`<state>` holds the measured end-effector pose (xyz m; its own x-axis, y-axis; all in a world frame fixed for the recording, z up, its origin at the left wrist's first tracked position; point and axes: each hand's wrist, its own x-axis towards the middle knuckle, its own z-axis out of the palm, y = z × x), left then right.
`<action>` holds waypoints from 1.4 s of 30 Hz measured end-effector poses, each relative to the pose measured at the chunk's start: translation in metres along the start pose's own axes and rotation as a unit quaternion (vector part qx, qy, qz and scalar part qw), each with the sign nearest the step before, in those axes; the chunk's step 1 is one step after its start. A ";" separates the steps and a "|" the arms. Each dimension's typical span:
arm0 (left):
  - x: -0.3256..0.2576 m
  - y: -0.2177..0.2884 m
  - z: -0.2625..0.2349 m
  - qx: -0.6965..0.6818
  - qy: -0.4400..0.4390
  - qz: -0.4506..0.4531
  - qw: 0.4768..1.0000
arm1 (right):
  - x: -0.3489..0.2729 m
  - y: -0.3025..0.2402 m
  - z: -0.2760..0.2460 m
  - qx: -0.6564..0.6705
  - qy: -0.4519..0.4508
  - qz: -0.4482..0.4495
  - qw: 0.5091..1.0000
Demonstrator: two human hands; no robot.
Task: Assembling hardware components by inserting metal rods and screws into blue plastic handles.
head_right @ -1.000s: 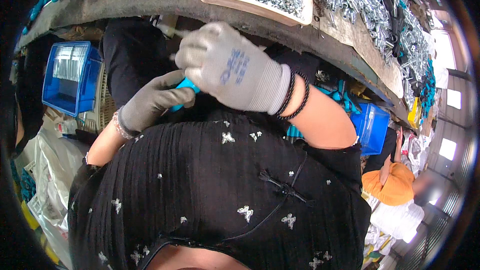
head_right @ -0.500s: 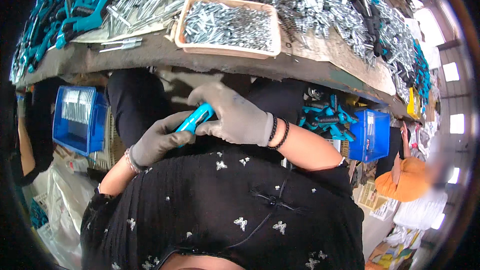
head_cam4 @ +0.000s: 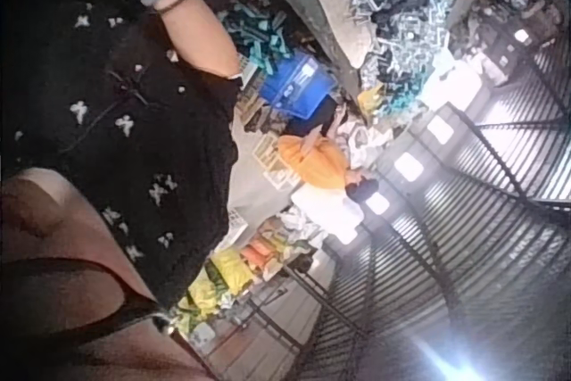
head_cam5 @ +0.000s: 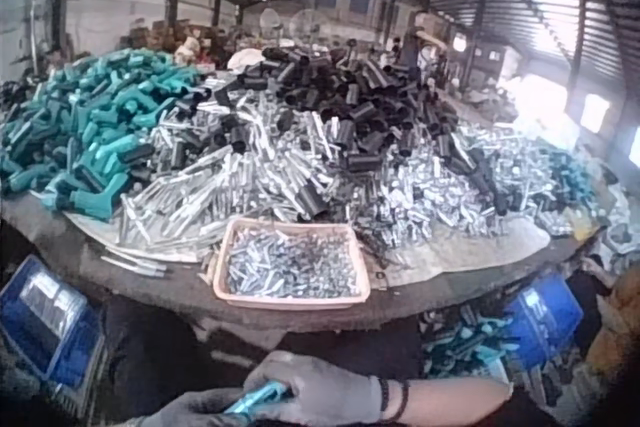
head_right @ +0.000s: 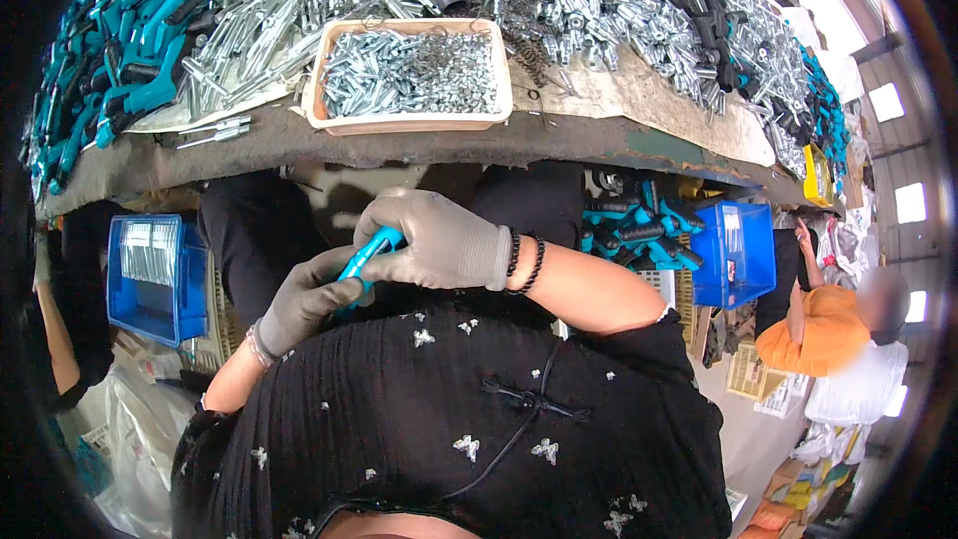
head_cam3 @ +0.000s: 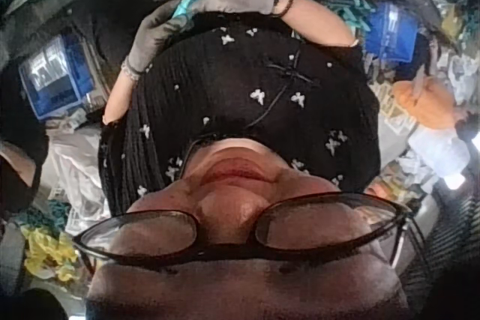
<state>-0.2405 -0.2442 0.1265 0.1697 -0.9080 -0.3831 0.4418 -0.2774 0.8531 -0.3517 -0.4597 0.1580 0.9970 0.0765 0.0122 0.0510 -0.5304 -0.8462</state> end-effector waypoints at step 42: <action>0.022 0.036 0.016 -0.097 0.052 0.164 0.980 | 0.013 -0.027 -0.005 0.064 0.258 -0.040 0.963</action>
<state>-0.2351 -0.2790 0.1540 0.4153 -0.8985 -0.1422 0.5060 0.0983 0.8569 -0.3394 -0.4483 0.1839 0.8881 -0.3348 0.3150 0.1538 -0.4293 -0.8900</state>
